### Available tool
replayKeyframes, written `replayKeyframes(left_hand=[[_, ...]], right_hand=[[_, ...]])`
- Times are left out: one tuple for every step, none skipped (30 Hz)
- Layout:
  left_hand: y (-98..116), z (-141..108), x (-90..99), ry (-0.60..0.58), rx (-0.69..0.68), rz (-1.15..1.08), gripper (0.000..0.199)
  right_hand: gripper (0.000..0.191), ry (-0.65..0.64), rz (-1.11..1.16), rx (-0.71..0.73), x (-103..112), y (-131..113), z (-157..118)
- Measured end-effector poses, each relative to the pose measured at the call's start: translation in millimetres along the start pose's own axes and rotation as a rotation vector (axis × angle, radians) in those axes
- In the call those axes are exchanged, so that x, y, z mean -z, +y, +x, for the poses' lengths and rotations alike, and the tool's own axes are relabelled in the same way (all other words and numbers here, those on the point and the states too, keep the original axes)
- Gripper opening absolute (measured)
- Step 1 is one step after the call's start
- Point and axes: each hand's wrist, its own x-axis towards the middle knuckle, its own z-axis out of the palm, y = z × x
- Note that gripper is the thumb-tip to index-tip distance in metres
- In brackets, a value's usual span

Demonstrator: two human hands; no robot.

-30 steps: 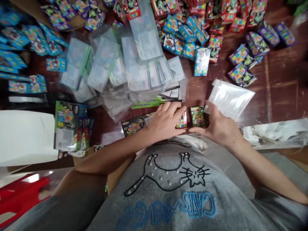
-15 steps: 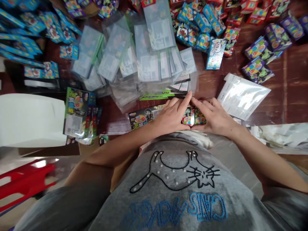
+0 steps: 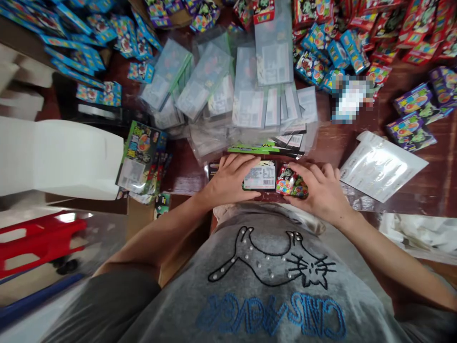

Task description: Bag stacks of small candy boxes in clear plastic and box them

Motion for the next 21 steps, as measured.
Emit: replayKeyframes(left_hand=[[0, 1, -0.8, -0.008, -0.03, -0.009, 0.09], [1, 2, -1.2, -0.019, -0.06, -0.016, 0.088], [2, 3, -1.3, -0.033, -0.086, -0.021, 0.086], [2, 4, -1.2, -0.042, -0.103, -0.023, 0.084], [2, 4, -1.1, -0.046, -0.108, -0.022, 0.083], [2, 5, -1.0, -0.048, -0.102, -0.02, 0.082], [2, 4, -1.0, -0.048, -0.093, -0.017, 0.083], [3, 4, -1.1, -0.047, -0.087, -0.016, 0.083], [3, 3, -1.4, -0.043, -0.086, -0.017, 0.084], [4, 3, -1.9, -0.035, -0.086, -0.019, 0.084], [5, 3, -2.6, -0.025, -0.088, -0.021, 0.084], [6, 4, -3.4, -0.013, -0.09, -0.024, 0.084], [7, 5, -4.3, -0.004, -0.091, -0.026, 0.084], [8, 6, -5.2, 0.003, -0.094, -0.026, 0.085], [10, 7, -5.8, 0.009, -0.098, -0.026, 0.085], [11, 9, -6.1, 0.016, -0.104, -0.026, 0.084], [12, 10, -6.1, 0.024, -0.112, -0.029, 0.084], [13, 12, -5.8, 0.035, -0.12, -0.036, 0.083], [14, 13, -5.1, 0.046, -0.123, -0.047, 0.084], [15, 14, -4.3, 0.055, -0.121, -0.061, 0.085], [16, 16, -3.3, 0.064, -0.114, -0.076, 0.086]], right_hand=[[0.083, -0.044, 0.02, 0.041, 0, -1, 1], [0.086, -0.081, 0.044, 0.075, 0, -1, 3], [0.089, -0.106, 0.069, 0.098, -1, 0, 4], [0.093, -0.119, 0.094, 0.112, -1, 1, 6], [0.099, -0.122, 0.121, 0.117, -1, 3, 7], [0.104, -0.119, 0.149, 0.121, 0, 5, 8], [0.109, -0.112, 0.177, 0.13, 1, 8, 8], [0.113, -0.103, 0.204, 0.145, 3, 12, 8], [0.114, -0.098, 0.227, 0.167, 6, 16, 7], [0.11, -0.095, 0.244, 0.194, 8, 20, 6], [0.104, -0.093, 0.254, 0.219, 11, 24, 5], [0.094, -0.093, 0.258, 0.242, 13, 27, 4], [0.084, -0.097, 0.26, 0.264, 14, 30, 5], [0.076, -0.101, 0.265, 0.288, 14, 32, 6], [0.07, -0.101, 0.272, 0.313, 14, 34, 9], [0.066, -0.098, 0.282, 0.336, 14, 36, 12], [0.064, -0.093, 0.294, 0.357, 14, 38, 16], [0.063, -0.089, 0.308, 0.376, 15, 41, 20], [0.062, -0.087, 0.325, 0.389, 16, 44, 25], [0.062, -0.09, 0.343, 0.396, 18, 47, 29], [0.063, -0.098, 0.36, 0.399, 21, 51, 33]])
